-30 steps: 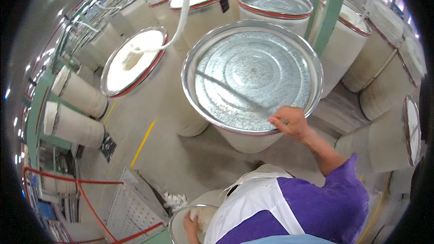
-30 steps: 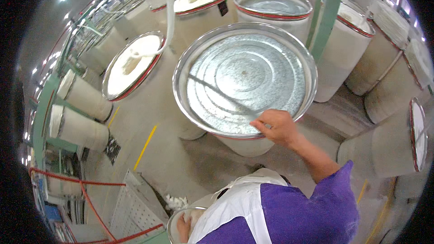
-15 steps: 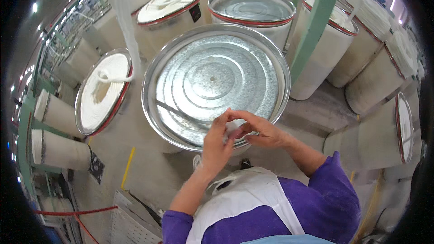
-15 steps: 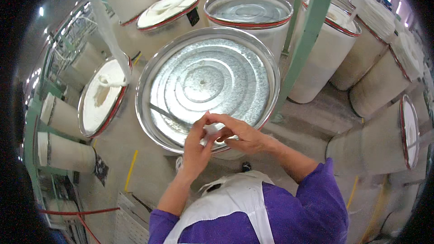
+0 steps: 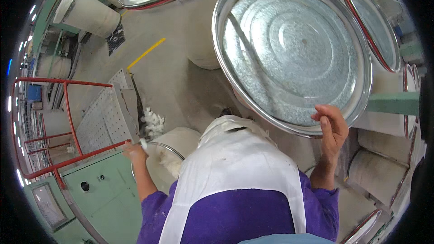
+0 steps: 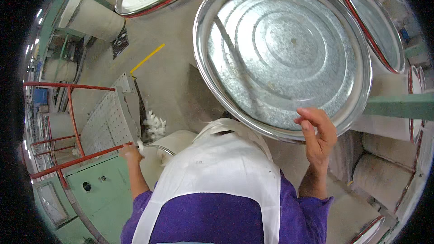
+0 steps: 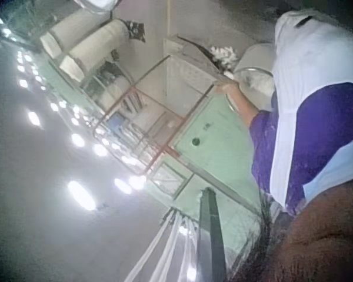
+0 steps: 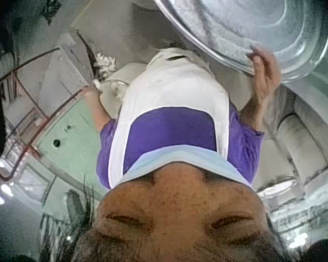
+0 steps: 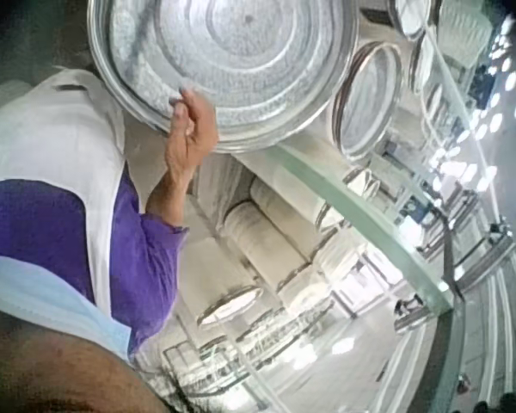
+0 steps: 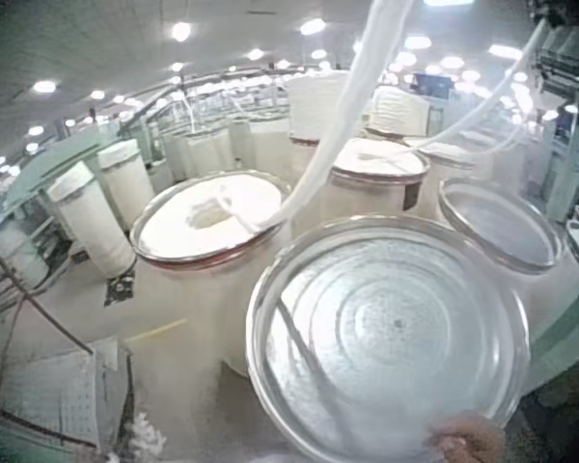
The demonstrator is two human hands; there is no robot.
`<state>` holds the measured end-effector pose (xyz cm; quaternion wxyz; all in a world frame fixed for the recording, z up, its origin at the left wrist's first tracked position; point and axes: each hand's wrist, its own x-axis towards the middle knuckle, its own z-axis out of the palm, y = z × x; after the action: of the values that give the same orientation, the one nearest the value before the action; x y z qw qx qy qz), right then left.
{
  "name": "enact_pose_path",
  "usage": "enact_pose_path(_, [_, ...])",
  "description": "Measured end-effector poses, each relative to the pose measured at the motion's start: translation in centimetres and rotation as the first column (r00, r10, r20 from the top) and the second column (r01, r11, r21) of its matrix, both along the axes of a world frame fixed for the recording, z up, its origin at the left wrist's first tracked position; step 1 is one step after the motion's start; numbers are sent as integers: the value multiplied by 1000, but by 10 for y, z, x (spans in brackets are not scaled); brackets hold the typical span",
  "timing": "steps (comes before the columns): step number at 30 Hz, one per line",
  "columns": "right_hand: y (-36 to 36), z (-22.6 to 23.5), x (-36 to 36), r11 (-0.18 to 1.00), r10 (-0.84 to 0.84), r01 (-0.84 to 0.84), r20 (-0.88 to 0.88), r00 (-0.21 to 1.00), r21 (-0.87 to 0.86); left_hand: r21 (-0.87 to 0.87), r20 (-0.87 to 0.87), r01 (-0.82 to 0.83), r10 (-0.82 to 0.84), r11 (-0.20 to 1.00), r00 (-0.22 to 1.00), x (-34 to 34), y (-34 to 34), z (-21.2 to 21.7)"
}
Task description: The person removes metal lids from several large white bins, then pulls and arranges white textile roving from the bins. They use a thin wooden stick to guide and separate strands of roving, then place the roving into other bins. The person repeats this process across multiple bins.
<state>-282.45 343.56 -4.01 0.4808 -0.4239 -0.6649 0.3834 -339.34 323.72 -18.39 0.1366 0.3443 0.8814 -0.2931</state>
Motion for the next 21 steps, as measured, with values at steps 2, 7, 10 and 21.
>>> enact_pose_path(2, [6, 3, 4, 1000, -9, 8, 76, 997, 20, 106, 60, -22, 16, 994, 998, 1, -14, 16])
enact_pose_path(7, [19, 7, 22, 956, -273, 201, 393, 878, 214, 819, 240, 160, -582, 551, 777, 111, 98, 89])
enact_pose_path(10, [22, 5, 34, 930, -285, 157, 383, 879, 333, 945, -97, 326, -961, -8, 259, 215, 173, 140])
enact_pose_path(21, [57, -15, 90, 959, -143, 10, 455, 879, 282, 678, 399, 734, -820, -38, -411, 426, 251, 111])
